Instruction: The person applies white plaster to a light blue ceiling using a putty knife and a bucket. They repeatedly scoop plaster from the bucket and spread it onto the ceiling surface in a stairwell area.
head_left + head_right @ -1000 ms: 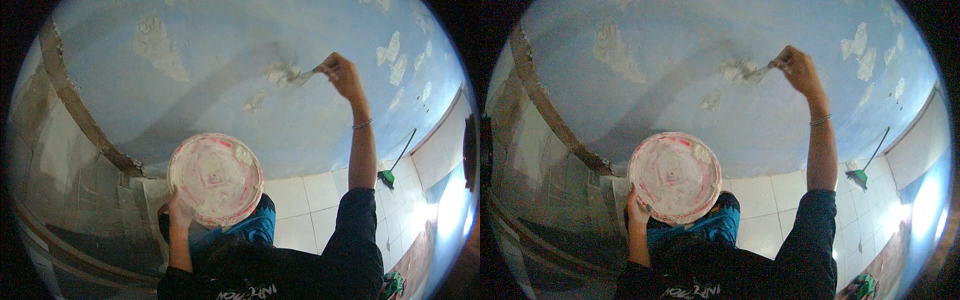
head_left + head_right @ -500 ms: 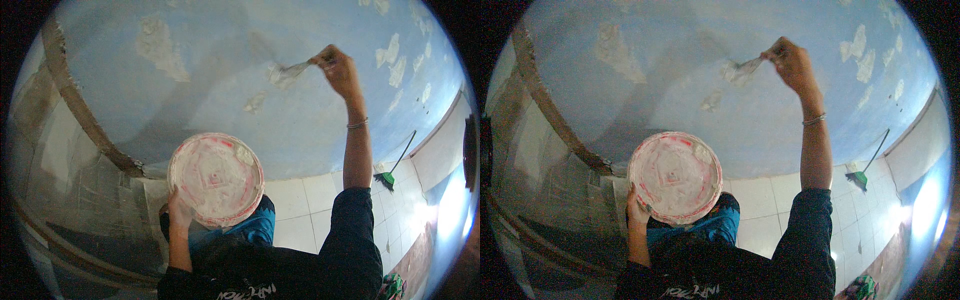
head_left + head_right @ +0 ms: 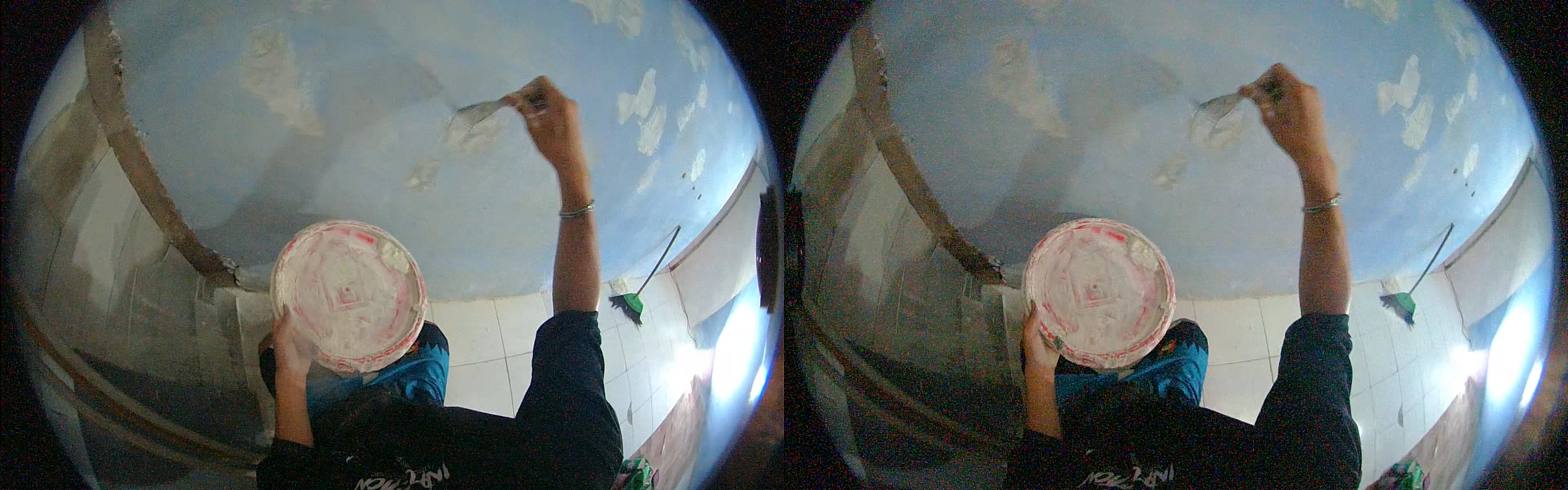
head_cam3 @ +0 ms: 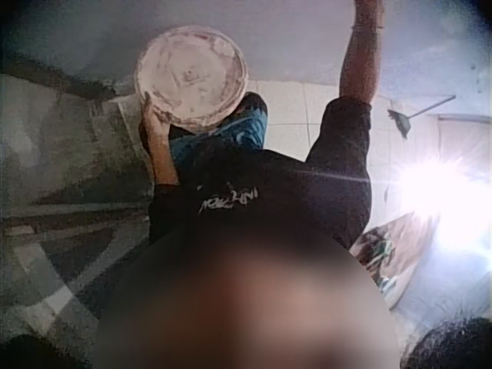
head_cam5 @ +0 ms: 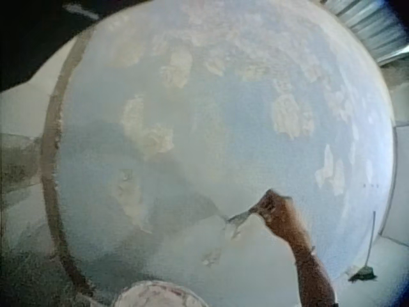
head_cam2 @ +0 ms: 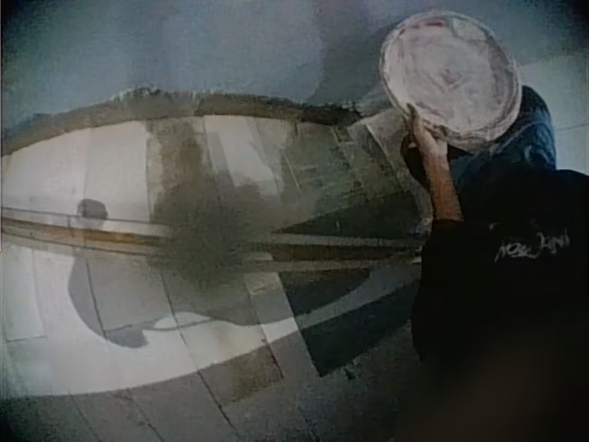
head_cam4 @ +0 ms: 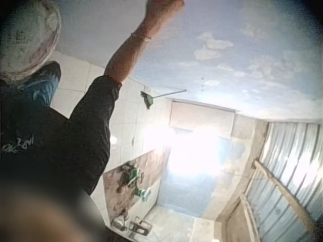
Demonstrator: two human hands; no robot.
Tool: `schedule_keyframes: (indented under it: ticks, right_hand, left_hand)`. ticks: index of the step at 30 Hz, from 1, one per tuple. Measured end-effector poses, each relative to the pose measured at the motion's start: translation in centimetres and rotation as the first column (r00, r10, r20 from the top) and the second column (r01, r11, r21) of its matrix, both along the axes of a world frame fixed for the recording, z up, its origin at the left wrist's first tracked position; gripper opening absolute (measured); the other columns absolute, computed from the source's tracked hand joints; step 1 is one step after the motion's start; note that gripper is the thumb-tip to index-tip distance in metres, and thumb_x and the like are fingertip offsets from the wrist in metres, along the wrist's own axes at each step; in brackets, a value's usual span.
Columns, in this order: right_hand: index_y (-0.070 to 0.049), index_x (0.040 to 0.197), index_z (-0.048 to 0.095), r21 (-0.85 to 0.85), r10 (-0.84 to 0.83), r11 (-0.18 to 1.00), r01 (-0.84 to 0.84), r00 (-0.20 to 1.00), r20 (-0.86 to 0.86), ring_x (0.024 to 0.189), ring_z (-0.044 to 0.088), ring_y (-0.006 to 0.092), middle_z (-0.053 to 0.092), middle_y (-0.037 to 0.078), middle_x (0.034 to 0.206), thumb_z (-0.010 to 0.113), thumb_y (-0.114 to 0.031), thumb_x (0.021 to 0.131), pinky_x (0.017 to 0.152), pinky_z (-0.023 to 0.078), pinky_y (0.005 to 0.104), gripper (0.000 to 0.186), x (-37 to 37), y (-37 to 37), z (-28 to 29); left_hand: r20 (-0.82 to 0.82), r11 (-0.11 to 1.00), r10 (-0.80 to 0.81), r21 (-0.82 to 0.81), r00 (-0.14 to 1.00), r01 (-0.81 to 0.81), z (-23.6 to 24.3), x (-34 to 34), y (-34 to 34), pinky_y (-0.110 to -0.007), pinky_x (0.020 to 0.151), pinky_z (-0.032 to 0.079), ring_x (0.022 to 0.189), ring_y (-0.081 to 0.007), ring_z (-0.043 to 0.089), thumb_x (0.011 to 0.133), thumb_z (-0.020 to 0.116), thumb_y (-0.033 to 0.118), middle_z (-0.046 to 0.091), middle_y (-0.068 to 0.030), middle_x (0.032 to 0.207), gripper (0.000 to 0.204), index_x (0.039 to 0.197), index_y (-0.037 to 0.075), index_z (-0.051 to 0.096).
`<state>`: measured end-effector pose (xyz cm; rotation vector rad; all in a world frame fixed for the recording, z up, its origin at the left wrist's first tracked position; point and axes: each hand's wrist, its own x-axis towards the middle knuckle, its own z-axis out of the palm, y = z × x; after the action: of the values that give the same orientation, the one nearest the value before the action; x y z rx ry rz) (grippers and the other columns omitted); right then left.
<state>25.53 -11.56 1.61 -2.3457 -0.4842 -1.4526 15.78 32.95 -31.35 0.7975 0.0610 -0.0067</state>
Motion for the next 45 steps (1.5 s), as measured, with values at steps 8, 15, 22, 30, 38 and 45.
schedule_keyframes:
  ticks: [8,15,22,30,38,45]
  right_hand:
    - [-0.003,0.092,0.071,0.238,0.223,0.958,-0.158,0.935,-0.277,0.061,0.058,0.0087,0.063,0.002,0.07,0.075,-0.03,0.095,0.056,0.047,0.0268,0.028,-0.9,-4.3,2.2]
    - [-0.001,0.093,0.071,0.319,0.166,0.945,-0.071,0.945,-0.282,0.056,0.057,0.009,0.065,0.004,0.07,0.076,-0.032,0.094,0.052,0.048,0.026,0.032,1.4,-8.0,3.7]
    - [-0.003,0.088,0.071,0.11,0.154,0.986,-0.121,0.915,-0.373,0.062,0.06,0.0099,0.069,0.005,0.073,0.079,-0.029,0.091,0.055,0.049,0.0285,0.027,0.1,-2.8,1.6]
    - [-0.004,0.088,0.071,0.169,0.045,0.985,-0.034,0.997,-0.065,0.059,0.055,0.009,0.071,0.003,0.075,0.078,-0.029,0.092,0.054,0.047,0.0274,0.026,-2.1,-2.9,5.2]
    - [-0.002,0.092,0.072,0.077,-0.02,0.997,0.03,0.992,-0.126,0.07,0.063,0.0137,0.074,0.009,0.08,0.079,-0.026,0.091,0.065,0.052,0.0325,0.025,-1.4,-0.5,0.6]
    - [-0.003,0.096,0.073,0.234,0.054,0.972,-0.038,0.997,-0.06,0.066,0.059,0.0073,0.071,0.003,0.08,0.074,-0.023,0.097,0.058,0.051,0.0251,0.02,-5.3,-5.6,0.5]
  left_hand:
    - [-0.024,1.0,0.002,-0.003,1.0,-0.002,-1.0,-0.1,0.2,-0.042,0.102,0.048,0.125,-0.025,0.056,0.099,0.064,0.042,0.056,-0.0096,0.14,0.061,0.143,0.003,0.049]
    - [-0.035,0.999,0.038,-0.003,0.999,-0.038,-1.0,-0.4,0.1,-0.042,0.104,0.046,0.123,-0.0251,0.056,0.098,0.065,0.042,0.058,-0.0082,0.135,0.06,0.144,0.006,0.049]
    - [-0.042,0.999,0.036,-0.035,0.998,-0.037,-1.2,-0.3,0.1,-0.042,0.11,0.042,0.128,-0.0254,0.053,0.099,0.065,0.04,0.055,-0.0087,0.14,0.062,0.147,0.006,0.045]
    - [-0.036,1.0,0.023,0.017,0.999,-0.022,-0.1,-0.2,0.1,-0.039,0.107,0.043,0.125,-0.023,0.056,0.1,0.062,0.043,0.059,-0.0079,0.135,0.059,0.141,0.002,0.051]
    - [-0.026,1.0,0.015,-0.01,1.0,-0.015,-1.0,0.7,0.4,-0.037,0.103,0.045,0.118,-0.0214,0.058,0.1,0.063,0.043,0.062,-0.0063,0.128,0.056,0.139,0.005,0.053]
    - [-0.068,1.0,0.017,0.0,0.998,-0.017,-1.9,-0.1,0.5,-0.037,0.1,0.047,0.115,-0.0199,0.058,0.099,0.064,0.041,0.061,-0.0051,0.126,0.054,0.139,0.006,0.053]
